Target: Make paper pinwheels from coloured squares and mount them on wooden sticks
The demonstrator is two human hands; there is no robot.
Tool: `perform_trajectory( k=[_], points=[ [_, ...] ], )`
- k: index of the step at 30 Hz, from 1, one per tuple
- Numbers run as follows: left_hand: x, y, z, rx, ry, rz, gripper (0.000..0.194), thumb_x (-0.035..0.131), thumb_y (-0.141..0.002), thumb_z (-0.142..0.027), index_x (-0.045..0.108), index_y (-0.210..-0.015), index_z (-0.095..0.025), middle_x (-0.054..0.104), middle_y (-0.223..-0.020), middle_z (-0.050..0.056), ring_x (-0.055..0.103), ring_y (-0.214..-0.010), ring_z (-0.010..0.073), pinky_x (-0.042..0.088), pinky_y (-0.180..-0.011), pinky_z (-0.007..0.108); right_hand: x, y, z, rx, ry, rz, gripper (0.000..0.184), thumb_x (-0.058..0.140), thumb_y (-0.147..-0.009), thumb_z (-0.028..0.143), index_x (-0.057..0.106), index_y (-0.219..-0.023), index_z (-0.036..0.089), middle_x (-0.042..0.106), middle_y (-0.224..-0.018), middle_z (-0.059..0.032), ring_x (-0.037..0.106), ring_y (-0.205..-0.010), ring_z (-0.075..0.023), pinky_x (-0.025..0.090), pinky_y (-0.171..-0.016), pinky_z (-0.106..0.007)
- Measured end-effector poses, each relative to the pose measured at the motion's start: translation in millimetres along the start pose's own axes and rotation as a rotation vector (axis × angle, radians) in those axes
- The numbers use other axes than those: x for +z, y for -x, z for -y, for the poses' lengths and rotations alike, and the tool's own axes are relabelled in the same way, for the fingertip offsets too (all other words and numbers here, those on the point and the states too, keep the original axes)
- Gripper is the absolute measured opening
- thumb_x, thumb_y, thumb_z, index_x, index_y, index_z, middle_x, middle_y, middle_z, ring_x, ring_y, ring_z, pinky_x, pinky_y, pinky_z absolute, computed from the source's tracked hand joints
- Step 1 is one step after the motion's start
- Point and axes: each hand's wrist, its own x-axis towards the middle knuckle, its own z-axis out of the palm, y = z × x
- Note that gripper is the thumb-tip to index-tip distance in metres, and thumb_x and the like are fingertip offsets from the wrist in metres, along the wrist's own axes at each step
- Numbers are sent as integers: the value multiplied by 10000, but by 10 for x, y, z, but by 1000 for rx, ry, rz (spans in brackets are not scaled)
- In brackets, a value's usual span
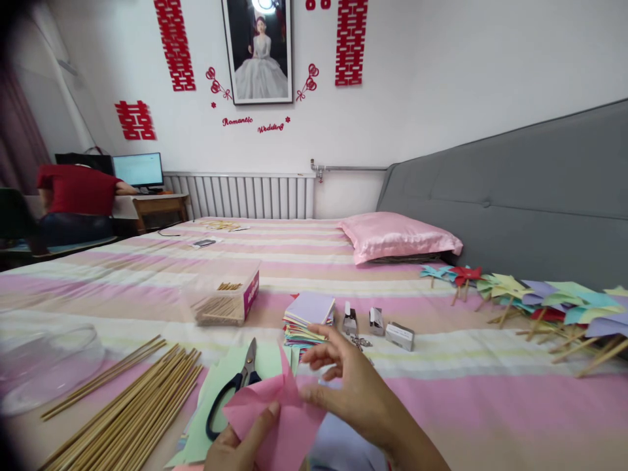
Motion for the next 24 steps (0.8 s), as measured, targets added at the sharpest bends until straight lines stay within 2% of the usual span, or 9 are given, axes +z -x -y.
perform_trajectory(
  k=[3,5,7,10,12,17,21,24],
  points=[
    [-3,12,-72,-76,108,-26,200,784,-538,-234,678,-637,-96,656,-461,42,627,-449,198,471,-420,237,-20,27,80,-153,95,-200,359,634,-713,216,569,-1066,219,586,-848,-13,561,-818,-180,426,-745,-317],
    [20,50,-144,-135,191,-12,129,731,-610,-148,672,-702,-79,694,-527,74,652,-482,209,498,-447,247,-37,73,147,-196,119,-180,194,606,-740,204,630,-932,210,563,-727,12,542,-688,-144,438,-655,-271],
    [49,96,-216,-186,262,-10,82,666,-671,-77,658,-751,-64,718,-583,104,679,-541,224,533,-510,271,-59,124,184,-142,135,10,183,620,-714,153,661,-886,200,582,-654,22,530,-591,-117,432,-584,-237],
    [75,142,-277,-244,318,-4,40,626,-722,-71,636,-761,-69,723,-599,113,701,-631,248,556,-586,294,-67,173,161,43,142,366,317,652,-643,80,692,-931,206,679,-697,-6,581,-565,-118,434,-547,-215],
    [78,155,-287,-273,357,24,43,628,-732,-85,631,-773,-75,728,-631,116,705,-695,262,559,-610,293,-39,175,121,109,121,452,366,642,-622,55,704,-943,218,713,-739,-17,617,-585,-131,445,-551,-212],
    [92,197,-322,-340,427,67,107,626,-743,-119,641,-832,-61,735,-715,141,697,-780,285,564,-613,299,80,128,81,96,65,411,350,558,-612,5,750,-828,201,695,-630,5,630,-590,-132,453,-572,-203],
    [109,223,-342,-353,434,85,153,644,-717,-95,637,-867,-65,730,-672,125,698,-760,295,563,-623,328,121,95,74,87,50,382,316,562,-619,11,759,-789,191,672,-587,8,615,-567,-127,452,-563,-207],
    [100,192,-287,-335,477,129,126,658,-701,-107,631,-819,-73,720,-630,113,697,-750,298,556,-620,331,133,78,64,81,47,342,254,590,-632,35,758,-758,178,664,-562,6,609,-541,-124,451,-546,-207]
  ],
)
